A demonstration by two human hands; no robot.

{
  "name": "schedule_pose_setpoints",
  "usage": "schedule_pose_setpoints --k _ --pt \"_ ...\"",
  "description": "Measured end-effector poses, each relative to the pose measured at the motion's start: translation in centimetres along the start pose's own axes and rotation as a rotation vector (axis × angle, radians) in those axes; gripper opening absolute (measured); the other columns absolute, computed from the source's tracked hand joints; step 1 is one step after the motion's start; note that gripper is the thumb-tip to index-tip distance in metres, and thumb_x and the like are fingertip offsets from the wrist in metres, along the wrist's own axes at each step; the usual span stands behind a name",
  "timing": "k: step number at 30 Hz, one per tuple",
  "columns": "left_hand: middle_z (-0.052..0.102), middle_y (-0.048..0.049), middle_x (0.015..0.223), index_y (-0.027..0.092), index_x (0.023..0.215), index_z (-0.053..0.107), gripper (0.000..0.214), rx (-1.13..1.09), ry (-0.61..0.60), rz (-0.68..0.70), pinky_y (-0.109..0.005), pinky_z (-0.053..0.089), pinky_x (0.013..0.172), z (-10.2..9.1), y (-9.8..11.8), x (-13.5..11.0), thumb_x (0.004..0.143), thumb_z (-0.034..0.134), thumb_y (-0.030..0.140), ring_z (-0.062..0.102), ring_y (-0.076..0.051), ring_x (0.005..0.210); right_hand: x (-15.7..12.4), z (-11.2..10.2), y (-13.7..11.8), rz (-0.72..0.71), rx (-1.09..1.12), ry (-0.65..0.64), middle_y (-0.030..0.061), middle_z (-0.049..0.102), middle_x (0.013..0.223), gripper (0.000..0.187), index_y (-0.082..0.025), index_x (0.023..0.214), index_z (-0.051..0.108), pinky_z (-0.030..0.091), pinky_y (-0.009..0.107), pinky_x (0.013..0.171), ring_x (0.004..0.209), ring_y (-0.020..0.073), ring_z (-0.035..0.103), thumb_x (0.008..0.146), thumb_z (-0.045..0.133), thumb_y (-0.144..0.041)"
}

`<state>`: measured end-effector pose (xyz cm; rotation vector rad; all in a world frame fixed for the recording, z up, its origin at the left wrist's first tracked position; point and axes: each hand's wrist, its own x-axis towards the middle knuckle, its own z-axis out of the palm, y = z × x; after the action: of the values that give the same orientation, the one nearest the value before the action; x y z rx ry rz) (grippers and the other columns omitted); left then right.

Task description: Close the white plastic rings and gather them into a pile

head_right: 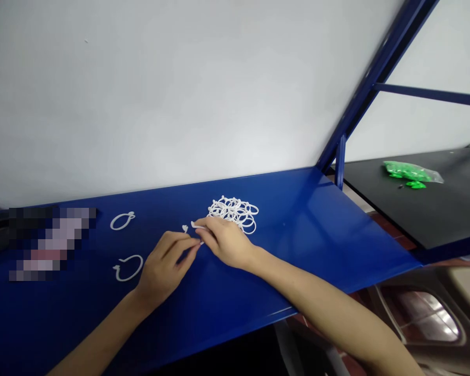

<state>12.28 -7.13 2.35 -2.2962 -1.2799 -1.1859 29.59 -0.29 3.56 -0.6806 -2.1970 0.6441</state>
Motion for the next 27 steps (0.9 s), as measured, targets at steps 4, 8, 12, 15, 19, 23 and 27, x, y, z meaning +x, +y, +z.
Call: schedule_pose_setpoints --k 4,8,12,15,19,23,27 --pt "0.065 -0.0001 0.086 0.021 0.098 0.059 0.013 -0.243 0.05 -0.524 -0.026 0.054 0.07 0.3 -0.3 0.0 0.092 0.062 0.031 0.064 -0.013 0.073 0.0 -0.3 0.2 0.021 0.032 0.042 0.0017 0.068 0.081 0.014 -0.018 0.11 0.056 0.052 0.026 0.066 0.068 0.0144 0.066 0.101 0.052 -0.029" --pt "0.072 0.0011 0.083 0.023 0.099 0.066 0.023 -0.467 -0.106 -0.727 -0.026 0.054 0.067 0.2 -0.6 0.2 0.096 0.054 0.043 0.066 -0.013 0.069 -0.1 -0.4 0.3 -0.023 0.023 0.012 0.0035 0.07 0.086 0.01 -0.02 0.097 0.056 0.051 0.026 0.066 0.072 0.0144 0.066 0.101 0.053 -0.028" --pt "0.074 0.0025 0.078 0.023 0.091 0.065 0.024 -0.515 -0.126 -0.739 -0.024 0.052 0.065 0.1 -0.5 0.3 0.096 0.052 0.042 0.066 -0.012 0.066 -0.1 -0.5 0.3 -0.137 0.005 0.013 0.0053 0.071 0.09 0.016 -0.019 0.092 0.06 0.051 0.026 0.071 0.077 0.0146 0.065 0.103 0.051 -0.026" --pt "0.072 0.0045 0.072 0.023 0.085 0.063 0.022 -0.485 -0.122 -0.711 -0.023 0.05 0.063 0.0 -0.3 0.1 0.097 0.051 0.038 0.066 -0.011 0.063 -0.2 -0.5 0.2 -0.2 -0.041 0.006 0.0052 0.069 0.083 0.024 -0.018 0.089 0.062 0.05 0.027 0.07 0.073 0.0146 0.061 0.104 0.046 -0.025" --pt "0.068 0.006 0.066 0.023 0.08 0.061 0.023 -0.41 -0.133 -0.618 -0.02 0.047 0.059 -0.3 -0.6 -0.6 0.097 0.051 0.034 0.064 -0.01 0.059 -0.4 -0.4 -0.1 -0.273 -0.101 -0.058 0.0047 0.064 0.076 0.028 -0.015 0.094 0.063 0.049 0.028 0.069 0.069 0.0151 0.057 0.106 0.04 -0.025" --pt "0.067 0.0061 0.064 0.022 0.079 0.062 0.021 -0.332 -0.156 -0.531 -0.02 0.046 0.058 -0.7 -0.9 -0.5 0.096 0.052 0.031 0.062 -0.01 0.057 -0.3 -0.7 -0.4 -0.321 -0.165 -0.126 0.0047 0.062 0.075 0.026 -0.013 0.098 0.063 0.048 0.028 0.069 0.069 0.015 0.056 0.106 0.04 -0.023" --pt "0.073 -0.0001 0.085 0.023 0.091 0.068 0.021 -0.243 -0.207 -0.375 -0.026 0.051 0.073 -1.1 -1.6 0.6 0.097 0.05 0.033 0.067 -0.015 0.076 0.5 -2.3 -0.1 -0.3 -0.178 -0.073 0.0082 0.067 0.092 0.02 -0.017 0.099 0.064 0.051 0.03 0.079 0.087 0.0172 0.062 0.104 0.045 -0.022"
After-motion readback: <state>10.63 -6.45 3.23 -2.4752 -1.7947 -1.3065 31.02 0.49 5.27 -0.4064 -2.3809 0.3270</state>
